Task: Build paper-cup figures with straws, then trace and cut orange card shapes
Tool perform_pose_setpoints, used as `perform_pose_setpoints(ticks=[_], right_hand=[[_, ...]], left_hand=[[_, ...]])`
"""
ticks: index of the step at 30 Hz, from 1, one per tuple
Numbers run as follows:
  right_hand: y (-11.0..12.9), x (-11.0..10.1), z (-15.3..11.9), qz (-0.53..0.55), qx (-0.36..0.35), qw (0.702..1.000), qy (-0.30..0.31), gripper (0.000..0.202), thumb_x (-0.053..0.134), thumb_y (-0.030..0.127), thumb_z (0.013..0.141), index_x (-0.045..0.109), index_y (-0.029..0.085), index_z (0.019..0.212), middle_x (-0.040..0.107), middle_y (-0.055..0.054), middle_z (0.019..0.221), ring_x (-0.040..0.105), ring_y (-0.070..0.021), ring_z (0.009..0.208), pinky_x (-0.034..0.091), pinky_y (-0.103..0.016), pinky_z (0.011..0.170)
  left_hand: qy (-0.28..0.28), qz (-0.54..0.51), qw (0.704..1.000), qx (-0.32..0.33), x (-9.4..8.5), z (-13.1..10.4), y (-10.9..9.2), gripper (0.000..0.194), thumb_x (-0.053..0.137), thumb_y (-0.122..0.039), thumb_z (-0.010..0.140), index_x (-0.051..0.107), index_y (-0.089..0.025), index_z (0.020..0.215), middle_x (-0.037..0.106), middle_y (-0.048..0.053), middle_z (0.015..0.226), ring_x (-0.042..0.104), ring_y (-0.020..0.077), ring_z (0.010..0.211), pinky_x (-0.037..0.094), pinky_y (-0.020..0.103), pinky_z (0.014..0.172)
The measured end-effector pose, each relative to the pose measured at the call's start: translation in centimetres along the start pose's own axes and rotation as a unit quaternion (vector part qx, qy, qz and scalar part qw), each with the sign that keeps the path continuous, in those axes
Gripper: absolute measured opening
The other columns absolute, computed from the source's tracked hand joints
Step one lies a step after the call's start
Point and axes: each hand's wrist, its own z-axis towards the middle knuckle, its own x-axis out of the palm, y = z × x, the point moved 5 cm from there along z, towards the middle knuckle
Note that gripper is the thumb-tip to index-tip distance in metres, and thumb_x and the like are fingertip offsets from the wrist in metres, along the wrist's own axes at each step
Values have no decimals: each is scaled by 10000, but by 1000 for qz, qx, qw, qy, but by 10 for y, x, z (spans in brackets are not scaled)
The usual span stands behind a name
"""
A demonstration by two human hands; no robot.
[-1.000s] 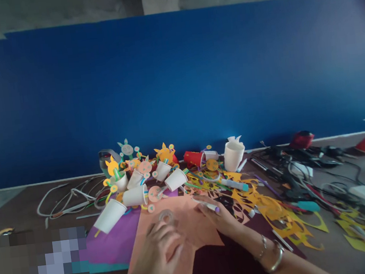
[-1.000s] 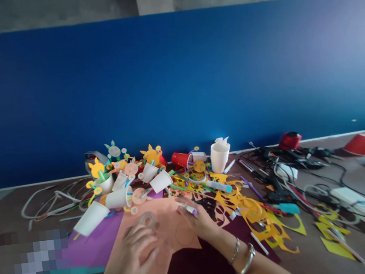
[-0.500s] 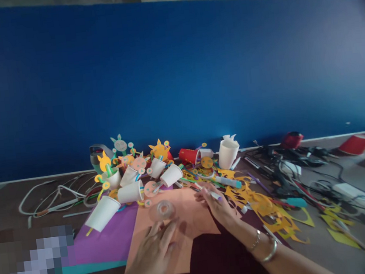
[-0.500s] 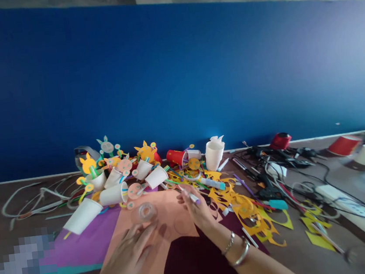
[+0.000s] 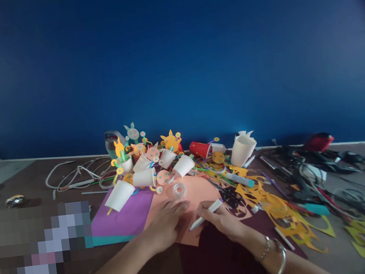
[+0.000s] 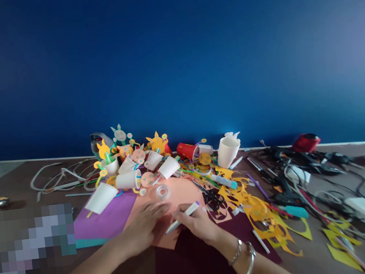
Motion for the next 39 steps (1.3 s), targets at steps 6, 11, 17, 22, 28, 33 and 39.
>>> perform_pose_setpoints(ticks=[6, 11, 17, 22, 28, 33, 39], right_hand=[[0, 1, 0, 29, -19, 999, -23, 335, 656, 477, 771, 488, 200, 685, 634, 9, 589, 641, -171, 577, 547, -326, 605], [2, 5, 2, 13, -37, 999, -34, 316, 654, 445, 779, 474, 208, 672, 538, 57, 526, 543, -111, 486, 543, -304, 595], [2, 1, 10, 15, -26, 998, -51, 277, 669, 395, 758, 496, 198, 667, 570, 32, 594, 598, -140, 582, 515, -281, 612], [6, 0, 7, -12, -47, 997, -51, 257, 634, 416, 796, 551, 187, 712, 563, 15, 660, 571, -134, 637, 512, -277, 652], [-2, 11, -1, 26, -4, 999, -23, 321, 686, 433, 745, 480, 199, 668, 506, 50, 617, 534, -107, 568, 548, -314, 663], [-6, 9, -2, -21, 9, 999, -31, 340, 667, 373, 744, 414, 209, 587, 433, 77, 494, 502, -97, 463, 535, -276, 530], [-7, 3, -2, -22, -10, 999, -34, 343, 683, 401, 734, 433, 204, 605, 439, 71, 543, 490, -92, 481, 534, -274, 529]], left_hand=[[-24, -102, 994, -29, -7, 1, 12, 626, 404, -27, 775, 433, -267, 1352, 506, 41, 1380, 461, 202, 1265, 391, 406, 1055], [-28, -120, 992, -35, -5, -2, 14, 689, 378, 15, 736, 429, -284, 1354, 490, 24, 1397, 444, 190, 1284, 368, 408, 1078], [-49, -137, 987, -62, -5, -2, 9, 616, 417, -9, 752, 459, -247, 1319, 517, 68, 1361, 445, 225, 1277, 367, 446, 1077], [-30, -169, 983, -69, -12, -2, 4, 719, 426, 28, 639, 448, -248, 1302, 548, 65, 1302, 490, 219, 1229, 391, 416, 1055], [-110, -125, 982, -89, -6, -6, 3, 602, 447, 22, 679, 480, -234, 1222, 604, 72, 1159, 544, 231, 1127, 438, 424, 982], [-121, -127, 981, -80, -4, -6, 2, 499, 484, -36, 744, 487, -241, 1199, 610, 69, 1150, 559, 231, 1113, 443, 422, 977], [-107, -101, 987, -66, -5, -5, 1, 552, 527, -19, 665, 520, -228, 1176, 621, 75, 1192, 540, 258, 1165, 361, 488, 1055]])
